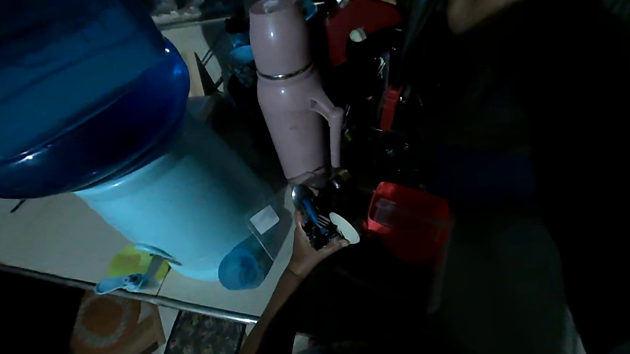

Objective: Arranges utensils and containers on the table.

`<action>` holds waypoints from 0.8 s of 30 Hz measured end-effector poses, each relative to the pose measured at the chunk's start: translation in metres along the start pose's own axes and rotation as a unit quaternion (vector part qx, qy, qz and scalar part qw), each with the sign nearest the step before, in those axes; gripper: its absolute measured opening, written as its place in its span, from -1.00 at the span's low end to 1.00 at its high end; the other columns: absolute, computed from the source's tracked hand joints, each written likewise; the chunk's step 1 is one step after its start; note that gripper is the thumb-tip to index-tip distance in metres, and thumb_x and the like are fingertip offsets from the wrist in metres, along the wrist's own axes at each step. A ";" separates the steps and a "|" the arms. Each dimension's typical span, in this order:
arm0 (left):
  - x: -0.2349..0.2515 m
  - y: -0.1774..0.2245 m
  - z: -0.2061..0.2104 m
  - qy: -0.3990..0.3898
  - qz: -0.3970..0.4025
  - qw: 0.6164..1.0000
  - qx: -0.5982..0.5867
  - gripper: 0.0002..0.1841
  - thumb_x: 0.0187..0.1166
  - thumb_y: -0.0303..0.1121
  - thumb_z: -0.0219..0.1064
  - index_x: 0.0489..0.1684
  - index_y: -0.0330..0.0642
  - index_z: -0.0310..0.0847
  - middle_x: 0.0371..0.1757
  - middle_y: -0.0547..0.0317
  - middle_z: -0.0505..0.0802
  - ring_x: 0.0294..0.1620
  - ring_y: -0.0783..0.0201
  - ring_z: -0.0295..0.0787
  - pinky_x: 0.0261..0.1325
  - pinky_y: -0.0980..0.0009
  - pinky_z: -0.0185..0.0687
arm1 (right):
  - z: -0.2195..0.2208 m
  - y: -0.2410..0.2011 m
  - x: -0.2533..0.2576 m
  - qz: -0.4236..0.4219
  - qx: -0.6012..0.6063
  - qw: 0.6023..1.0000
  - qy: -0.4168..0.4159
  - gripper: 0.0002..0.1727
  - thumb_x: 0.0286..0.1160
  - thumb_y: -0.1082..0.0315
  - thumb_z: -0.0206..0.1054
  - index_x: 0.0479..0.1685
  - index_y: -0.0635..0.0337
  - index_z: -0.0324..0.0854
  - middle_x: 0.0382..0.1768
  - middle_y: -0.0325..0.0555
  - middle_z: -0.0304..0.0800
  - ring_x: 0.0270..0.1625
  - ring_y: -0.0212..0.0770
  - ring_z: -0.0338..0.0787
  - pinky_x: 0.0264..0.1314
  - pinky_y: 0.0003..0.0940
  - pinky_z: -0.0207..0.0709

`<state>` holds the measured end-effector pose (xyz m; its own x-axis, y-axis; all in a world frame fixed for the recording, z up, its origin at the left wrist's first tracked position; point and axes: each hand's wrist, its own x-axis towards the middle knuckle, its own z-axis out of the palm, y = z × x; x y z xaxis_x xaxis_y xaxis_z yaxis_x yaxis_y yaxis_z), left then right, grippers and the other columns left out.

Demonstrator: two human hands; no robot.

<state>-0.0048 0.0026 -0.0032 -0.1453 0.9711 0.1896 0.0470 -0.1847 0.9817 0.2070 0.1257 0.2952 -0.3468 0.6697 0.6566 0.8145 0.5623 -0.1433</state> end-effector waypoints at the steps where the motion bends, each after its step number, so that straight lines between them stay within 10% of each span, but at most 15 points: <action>1: 0.000 0.000 0.000 -0.001 -0.002 1.000 -0.004 0.27 -0.03 -0.24 0.78 0.68 -0.61 -0.15 0.37 -0.13 0.61 0.32 0.55 0.62 0.42 0.62 0.52 | -0.001 -0.004 -0.001 -0.003 0.004 1.000 -0.012 -0.54 0.85 0.28 -0.04 0.01 0.56 0.65 -0.13 0.57 0.74 0.01 0.56 0.74 0.08 0.48 0.42; 8: 0.002 0.000 0.000 -0.012 0.028 0.999 -0.020 0.30 -0.02 -0.20 0.78 0.65 -0.69 -0.19 0.38 -0.17 0.60 0.32 0.56 0.64 0.43 0.62 0.52 | 0.016 -0.008 -0.002 0.009 0.000 0.998 -0.061 -0.53 0.84 0.33 -0.08 0.58 0.29 0.48 0.40 0.50 0.61 0.47 0.51 0.60 0.47 0.41 0.35; 18: 0.003 0.001 0.001 -0.018 0.061 0.998 -0.027 0.32 0.03 -0.24 0.77 0.65 -0.76 -0.28 0.46 -0.25 0.55 0.39 0.57 0.59 0.48 0.64 0.47 | 0.029 0.007 -0.026 -0.080 -0.036 0.987 0.133 -0.64 0.77 0.46 0.03 0.28 0.31 0.71 0.11 0.39 0.83 0.22 0.45 0.79 0.24 0.23 0.59; 24: 0.002 0.004 0.002 -0.013 0.046 0.999 -0.017 0.34 0.00 -0.21 0.78 0.67 -0.73 -0.29 0.46 -0.24 0.54 0.39 0.58 0.58 0.46 0.66 0.47 | 0.043 0.019 -0.035 -0.059 -0.046 0.997 0.029 -0.56 0.57 0.66 0.09 0.41 0.34 0.58 0.17 0.52 0.72 0.30 0.57 0.67 0.25 0.37 0.52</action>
<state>-0.0033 0.0037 0.0010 -0.1157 0.9535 0.2784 0.0244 -0.2775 0.9604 0.2146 0.1340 0.2376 -0.4175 0.5705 0.7072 0.8097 0.5868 0.0046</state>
